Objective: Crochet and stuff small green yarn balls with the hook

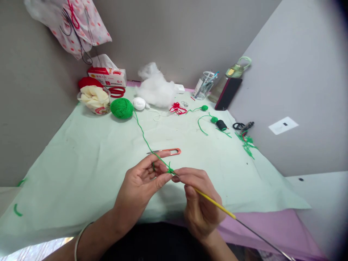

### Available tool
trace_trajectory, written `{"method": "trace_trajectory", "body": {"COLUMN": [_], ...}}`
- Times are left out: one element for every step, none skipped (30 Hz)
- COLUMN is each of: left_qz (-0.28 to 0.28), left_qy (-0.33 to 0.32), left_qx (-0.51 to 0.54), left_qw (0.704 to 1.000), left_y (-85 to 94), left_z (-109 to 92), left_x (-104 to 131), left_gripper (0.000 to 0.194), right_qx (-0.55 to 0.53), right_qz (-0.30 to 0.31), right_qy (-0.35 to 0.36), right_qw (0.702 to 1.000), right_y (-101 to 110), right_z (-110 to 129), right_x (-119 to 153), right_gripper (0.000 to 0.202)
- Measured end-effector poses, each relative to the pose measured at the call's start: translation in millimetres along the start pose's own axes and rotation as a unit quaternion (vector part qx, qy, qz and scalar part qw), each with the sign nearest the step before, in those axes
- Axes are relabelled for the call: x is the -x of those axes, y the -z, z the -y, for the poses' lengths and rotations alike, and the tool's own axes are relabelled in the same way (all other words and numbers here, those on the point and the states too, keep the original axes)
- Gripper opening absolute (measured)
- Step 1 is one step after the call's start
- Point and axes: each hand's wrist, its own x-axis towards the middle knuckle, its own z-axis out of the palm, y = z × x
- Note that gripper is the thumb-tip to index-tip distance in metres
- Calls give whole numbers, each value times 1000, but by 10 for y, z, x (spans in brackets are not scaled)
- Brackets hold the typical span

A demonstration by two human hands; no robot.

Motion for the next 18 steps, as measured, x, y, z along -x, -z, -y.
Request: {"method": "trace_trajectory", "body": {"left_qz": [2,9,22,40,63,85,101,110,112,111,109,108,109,111,112,110,103,90], "left_qy": [1,9,29,60,97,133,163,181,187,185,179,172,165,158,150,140,126,110], "left_qx": [6,18,40,71,107,144,177,201,215,218,212,201,187,171,157,140,120,99], "left_qw": [1000,1000,999,995,988,977,965,956,952,952,955,958,962,966,970,974,979,985], "left_y": [-4,-8,-12,-14,-15,-13,-9,-2,6,14,20,24,24,20,13,3,-9,-22], "left_z": [-1,-6,-14,-26,-40,-55,-71,-86,-99,-110,-117,-119,-116,-109,-98,-84,-69,-55], "left_x": [3,7,11,13,11,6,-2,-12,-23,-33,-39,-43,-42,-38,-32,-25,-16,-9], "left_gripper": [37,39,42,44,45,44,42,39,37,36,35,36,37,37,37,38,38,39], "right_qx": [30,63,92,110,121,120,106,78,36,-26,-100,-173,-229,-263,-276,-272,-255,-230], "right_qz": [-5,-2,6,17,27,29,24,5,-19,-40,-58,-69,-71,-67,-58,-50,-46,-45], "right_qy": [10,27,46,65,80,87,79,54,19,-24,-69,-108,-136,-150,-156,-156,-151,-145], "right_qw": [999,998,995,992,989,988,991,995,999,999,991,977,961,951,946,948,954,961], "right_y": [-8,-13,-16,-16,-15,-13,-10,-7,-5,-5,-6,-11,-17,-27,-38,-51,-64,-76], "right_z": [-13,-28,-42,-54,-62,-64,-60,-53,-43,-34,-27,-23,-23,-24,-27,-28,-27,-25], "right_x": [12,23,35,46,53,56,54,45,29,7,-18,-44,-69,-91,-106,-115,-115,-107], "right_gripper": [32,33,34,35,37,39,39,39,36,33,29,27,25,24,22,21,21,22]}}
